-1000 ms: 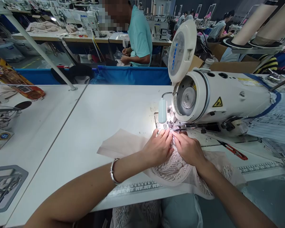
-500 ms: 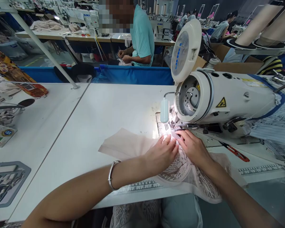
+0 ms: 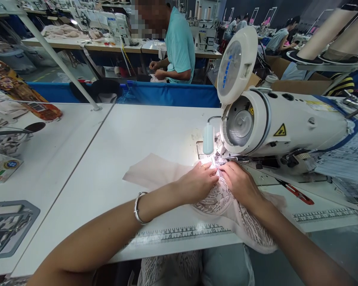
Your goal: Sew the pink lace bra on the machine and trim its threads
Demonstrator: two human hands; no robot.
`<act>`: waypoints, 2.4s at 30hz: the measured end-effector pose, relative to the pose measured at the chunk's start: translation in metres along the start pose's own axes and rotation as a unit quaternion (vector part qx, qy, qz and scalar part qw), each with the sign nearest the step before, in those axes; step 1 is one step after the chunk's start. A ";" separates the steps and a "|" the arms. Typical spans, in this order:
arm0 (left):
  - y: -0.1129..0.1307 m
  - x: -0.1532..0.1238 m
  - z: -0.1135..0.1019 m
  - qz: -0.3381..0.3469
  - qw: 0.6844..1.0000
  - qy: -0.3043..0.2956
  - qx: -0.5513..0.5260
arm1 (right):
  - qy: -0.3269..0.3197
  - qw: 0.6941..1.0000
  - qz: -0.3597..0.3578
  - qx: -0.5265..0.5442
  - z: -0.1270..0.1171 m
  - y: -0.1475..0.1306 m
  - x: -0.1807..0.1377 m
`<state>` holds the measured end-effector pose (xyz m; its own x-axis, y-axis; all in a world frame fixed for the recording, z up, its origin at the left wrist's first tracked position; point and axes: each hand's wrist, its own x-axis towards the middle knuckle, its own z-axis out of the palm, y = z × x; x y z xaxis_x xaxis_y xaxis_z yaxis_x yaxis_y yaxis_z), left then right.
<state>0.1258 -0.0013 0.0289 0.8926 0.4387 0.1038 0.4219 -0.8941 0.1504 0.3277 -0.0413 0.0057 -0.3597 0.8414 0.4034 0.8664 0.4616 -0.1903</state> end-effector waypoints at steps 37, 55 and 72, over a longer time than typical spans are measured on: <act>-0.006 0.000 0.015 0.085 0.991 0.102 -0.034 | -0.141 0.987 0.055 -0.047 -0.016 0.013 -0.013; -0.012 -0.002 0.009 0.069 0.991 0.109 0.044 | -0.068 0.998 -0.016 0.000 -0.017 0.025 -0.007; -0.017 -0.004 0.011 0.045 0.989 0.123 0.061 | -0.139 0.990 0.001 -0.031 -0.013 0.038 0.002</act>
<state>0.1171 0.0108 0.0149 0.8682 0.3515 0.3503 0.3715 -0.9284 0.0109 0.3651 -0.0259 0.0110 -0.4324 0.8908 0.1395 0.8836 0.4495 -0.1312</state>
